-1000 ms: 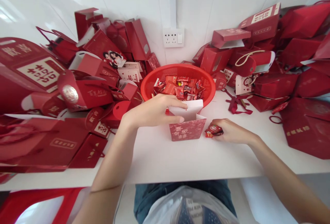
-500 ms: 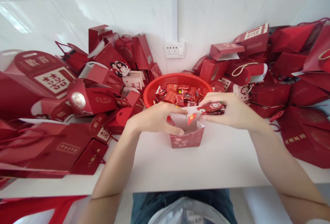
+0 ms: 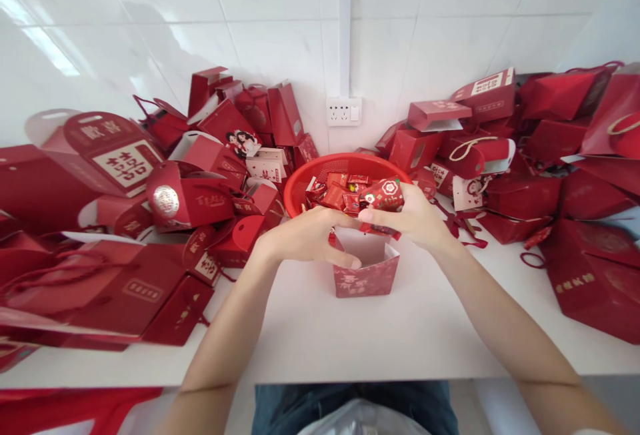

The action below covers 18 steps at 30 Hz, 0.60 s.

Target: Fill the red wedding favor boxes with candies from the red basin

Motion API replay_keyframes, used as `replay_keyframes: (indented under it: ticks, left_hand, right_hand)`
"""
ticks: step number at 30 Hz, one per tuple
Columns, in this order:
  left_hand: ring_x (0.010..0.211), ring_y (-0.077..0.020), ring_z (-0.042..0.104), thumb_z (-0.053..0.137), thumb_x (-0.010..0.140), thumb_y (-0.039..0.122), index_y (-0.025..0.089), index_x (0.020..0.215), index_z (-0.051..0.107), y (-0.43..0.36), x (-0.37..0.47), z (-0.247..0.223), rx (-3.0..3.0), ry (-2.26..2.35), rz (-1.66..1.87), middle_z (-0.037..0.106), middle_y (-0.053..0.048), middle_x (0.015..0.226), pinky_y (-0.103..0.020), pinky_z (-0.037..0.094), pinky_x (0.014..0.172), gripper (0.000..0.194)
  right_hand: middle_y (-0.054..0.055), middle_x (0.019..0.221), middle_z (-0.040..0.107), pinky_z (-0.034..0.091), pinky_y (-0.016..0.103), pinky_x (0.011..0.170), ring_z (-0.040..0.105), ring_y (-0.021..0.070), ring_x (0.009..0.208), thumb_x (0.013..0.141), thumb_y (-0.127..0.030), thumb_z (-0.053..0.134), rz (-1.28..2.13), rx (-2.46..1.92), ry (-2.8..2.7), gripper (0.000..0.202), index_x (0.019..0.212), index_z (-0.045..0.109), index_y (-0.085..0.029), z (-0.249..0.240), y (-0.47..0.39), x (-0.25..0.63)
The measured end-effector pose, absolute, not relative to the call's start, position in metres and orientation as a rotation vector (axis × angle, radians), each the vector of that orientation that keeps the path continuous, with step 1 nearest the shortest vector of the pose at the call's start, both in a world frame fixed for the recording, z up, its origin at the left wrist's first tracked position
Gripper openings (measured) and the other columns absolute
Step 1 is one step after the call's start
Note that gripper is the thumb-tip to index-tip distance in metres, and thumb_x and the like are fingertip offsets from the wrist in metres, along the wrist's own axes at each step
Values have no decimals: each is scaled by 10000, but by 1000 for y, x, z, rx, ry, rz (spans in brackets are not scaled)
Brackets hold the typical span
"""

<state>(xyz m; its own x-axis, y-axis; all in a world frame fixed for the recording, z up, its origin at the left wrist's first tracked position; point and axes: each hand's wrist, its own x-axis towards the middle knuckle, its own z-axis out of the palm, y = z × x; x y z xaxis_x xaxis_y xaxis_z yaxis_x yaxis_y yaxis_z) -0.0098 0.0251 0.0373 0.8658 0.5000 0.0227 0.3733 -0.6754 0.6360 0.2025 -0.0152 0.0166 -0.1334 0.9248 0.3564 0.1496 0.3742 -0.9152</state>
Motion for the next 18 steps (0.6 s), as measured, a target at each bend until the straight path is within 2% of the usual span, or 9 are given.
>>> replay_keyframes:
  ticks: [3, 5, 7, 9, 11, 14, 18]
  left_hand:
    - [758, -163, 670, 805, 745, 326, 233, 1209, 734, 26, -10, 37, 2362, 621, 247, 768, 11, 981, -249, 503, 721, 478]
    - [845, -190, 687, 822, 728, 346, 233, 1227, 728, 26, -10, 36, 2364, 626, 268, 765, -11, 1071, -266, 515, 782, 521]
    - [966, -221, 688, 836, 714, 365, 238, 1248, 720, 27, -11, 35, 2377, 628, 293, 742, -33, 1187, -285, 513, 855, 560]
    - [969, -217, 686, 835, 717, 364, 253, 1264, 712, 27, -11, 35, 2379, 628, 292, 736, -31, 1203, -285, 508, 859, 571]
    - [882, -187, 681, 829, 726, 342, 260, 1257, 714, 26, -10, 36, 2372, 625, 278, 748, -16, 1148, -270, 502, 821, 550]
    - [777, -148, 641, 823, 729, 318, 233, 1172, 744, 26, -10, 37, 2363, 626, 277, 752, 12, 1007, -241, 477, 750, 458]
    - [653, -119, 540, 823, 714, 413, 166, 961, 752, 28, -9, 36, 2396, 677, 258, 655, 45, 755, -214, 394, 599, 356]
  right_hand:
    - [46, 906, 754, 568, 336, 752, 702, 223, 851, 710, -456, 860, 866, -1005, -1606, 363, 895, 700, -187, 20, -18, 194]
    - [35, 843, 730, 558, 326, 719, 687, 205, 797, 797, -471, 782, 861, -1003, -1589, 303, 858, 659, -201, 22, -20, 191]
    - [11, 750, 689, 532, 310, 622, 654, 184, 687, 888, -452, 666, 913, -982, -1523, 239, 849, 596, -227, 23, -20, 190]
    - [-13, 689, 651, 495, 300, 542, 622, 179, 608, 924, -391, 579, 1012, -938, -1454, 152, 881, 538, -251, 24, -21, 192]
    - [-22, 699, 632, 489, 294, 552, 614, 173, 616, 918, -318, 551, 1059, -912, -1476, 77, 890, 521, -252, 25, -22, 195]
    - [-19, 766, 594, 490, 280, 642, 584, 144, 685, 925, -271, 559, 936, -950, -1689, 74, 866, 562, -226, 27, -26, 200]
    - [-5, 793, 618, 468, 275, 655, 571, 136, 693, 932, -253, 572, 746, -1075, -1949, 102, 859, 621, -201, 31, -35, 201]
